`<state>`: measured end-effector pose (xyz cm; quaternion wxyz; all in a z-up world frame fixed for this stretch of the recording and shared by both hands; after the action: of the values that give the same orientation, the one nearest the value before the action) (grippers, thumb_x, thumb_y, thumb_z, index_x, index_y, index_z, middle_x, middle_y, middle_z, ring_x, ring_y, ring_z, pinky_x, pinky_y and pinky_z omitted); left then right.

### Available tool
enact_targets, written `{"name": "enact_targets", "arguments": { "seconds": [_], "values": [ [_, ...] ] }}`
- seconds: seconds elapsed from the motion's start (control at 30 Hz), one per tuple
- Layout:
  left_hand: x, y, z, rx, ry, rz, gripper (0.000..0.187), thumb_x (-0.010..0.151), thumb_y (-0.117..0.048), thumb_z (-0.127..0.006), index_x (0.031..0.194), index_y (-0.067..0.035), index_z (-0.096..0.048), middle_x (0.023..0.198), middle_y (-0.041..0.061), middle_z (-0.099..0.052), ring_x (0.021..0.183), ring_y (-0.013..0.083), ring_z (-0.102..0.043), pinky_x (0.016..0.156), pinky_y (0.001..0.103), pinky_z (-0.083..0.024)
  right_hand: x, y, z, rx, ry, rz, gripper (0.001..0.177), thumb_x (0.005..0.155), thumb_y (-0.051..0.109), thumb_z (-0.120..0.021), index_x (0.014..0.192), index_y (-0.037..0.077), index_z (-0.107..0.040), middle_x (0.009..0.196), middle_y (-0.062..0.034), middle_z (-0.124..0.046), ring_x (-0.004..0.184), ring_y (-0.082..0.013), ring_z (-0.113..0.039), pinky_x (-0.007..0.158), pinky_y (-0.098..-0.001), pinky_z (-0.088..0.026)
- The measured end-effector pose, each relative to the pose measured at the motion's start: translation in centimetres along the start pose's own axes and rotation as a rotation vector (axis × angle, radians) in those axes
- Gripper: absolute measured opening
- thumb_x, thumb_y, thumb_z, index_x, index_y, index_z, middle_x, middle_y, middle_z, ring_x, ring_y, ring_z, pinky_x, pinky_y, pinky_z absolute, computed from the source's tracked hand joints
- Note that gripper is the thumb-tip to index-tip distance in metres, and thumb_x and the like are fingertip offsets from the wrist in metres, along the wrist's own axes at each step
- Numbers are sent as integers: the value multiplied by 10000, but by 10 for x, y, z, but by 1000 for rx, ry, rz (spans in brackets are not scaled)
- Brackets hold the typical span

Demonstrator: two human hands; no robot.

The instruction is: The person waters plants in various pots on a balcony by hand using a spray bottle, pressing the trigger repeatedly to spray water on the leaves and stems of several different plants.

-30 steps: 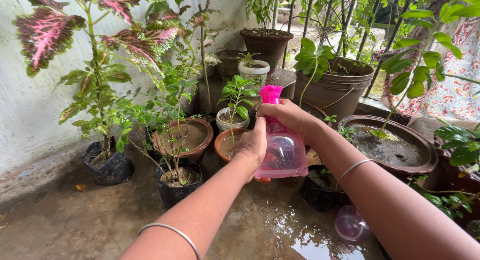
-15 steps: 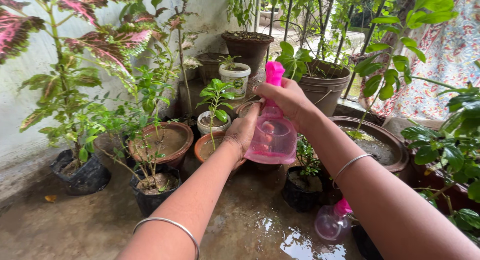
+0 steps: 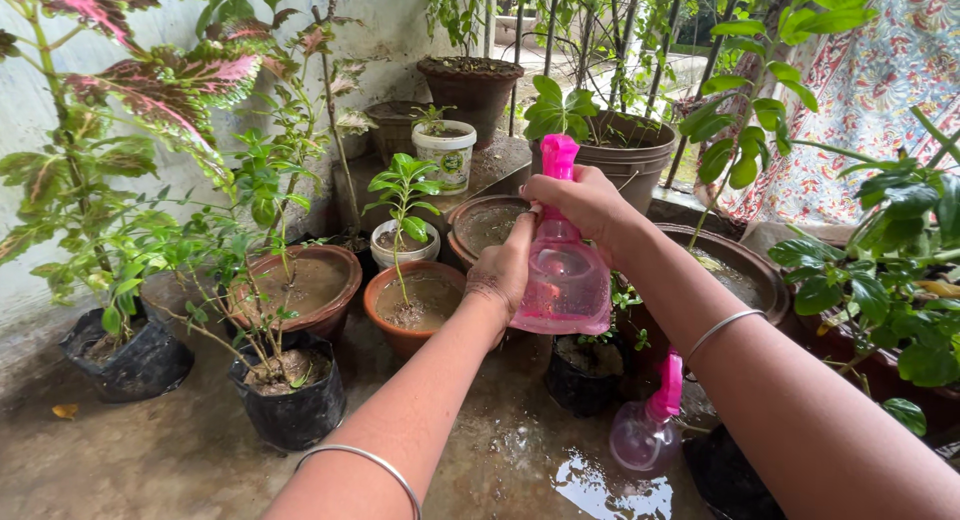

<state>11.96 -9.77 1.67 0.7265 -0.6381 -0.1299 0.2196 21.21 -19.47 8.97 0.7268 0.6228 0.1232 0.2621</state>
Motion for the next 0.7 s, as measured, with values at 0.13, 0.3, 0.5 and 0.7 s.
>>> {"name": "enact_targets", "arguments": {
  "seconds": [0.13,0.3,0.5,0.7],
  "values": [
    [-4,0,-12,-49,48,12,940,828,-782,-376,1332,-45,-669,1342,195,-665,1253,318,-634,1039,417,-464,-3,-4,11,-59,-68,-56,221,765,207,-722,878,32,-649,749,-40,-653,595,-135,-628,538,-318,-549],
    [-4,-2,-17,-25,59,38,946,834,-778,-360,1347,-40,-656,1353,198,-666,1254,320,-641,1038,425,-473,-2,-7,19,-16,-28,-8,238,770,223,-734,890,39,-646,761,-31,-654,612,-110,-626,543,-292,-548],
    [-2,3,-26,-61,93,46,896,831,-758,-353,1325,-86,-683,1292,204,-729,1225,309,-682,1029,411,-480,-3,-14,25,-42,-70,-63,238,745,224,-741,890,58,-651,762,-25,-660,608,-114,-637,556,-301,-573],
    [3,7,-38,-174,124,70,858,856,-758,-394,1382,-116,-613,1338,136,-657,1245,268,-636,1052,405,-458,3,-18,31,-118,-68,-66,257,740,263,-735,897,68,-678,765,-40,-686,617,-129,-655,575,-307,-564]
  ]
}}
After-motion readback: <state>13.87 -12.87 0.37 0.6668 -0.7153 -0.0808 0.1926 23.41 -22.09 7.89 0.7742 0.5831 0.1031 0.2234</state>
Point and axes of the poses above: each hand's wrist, its own x-axis towards the middle knuckle, its own z-axis out of the back of the hand, y = z × x, the point moved 4 cm from there along x, towards the middle knuckle
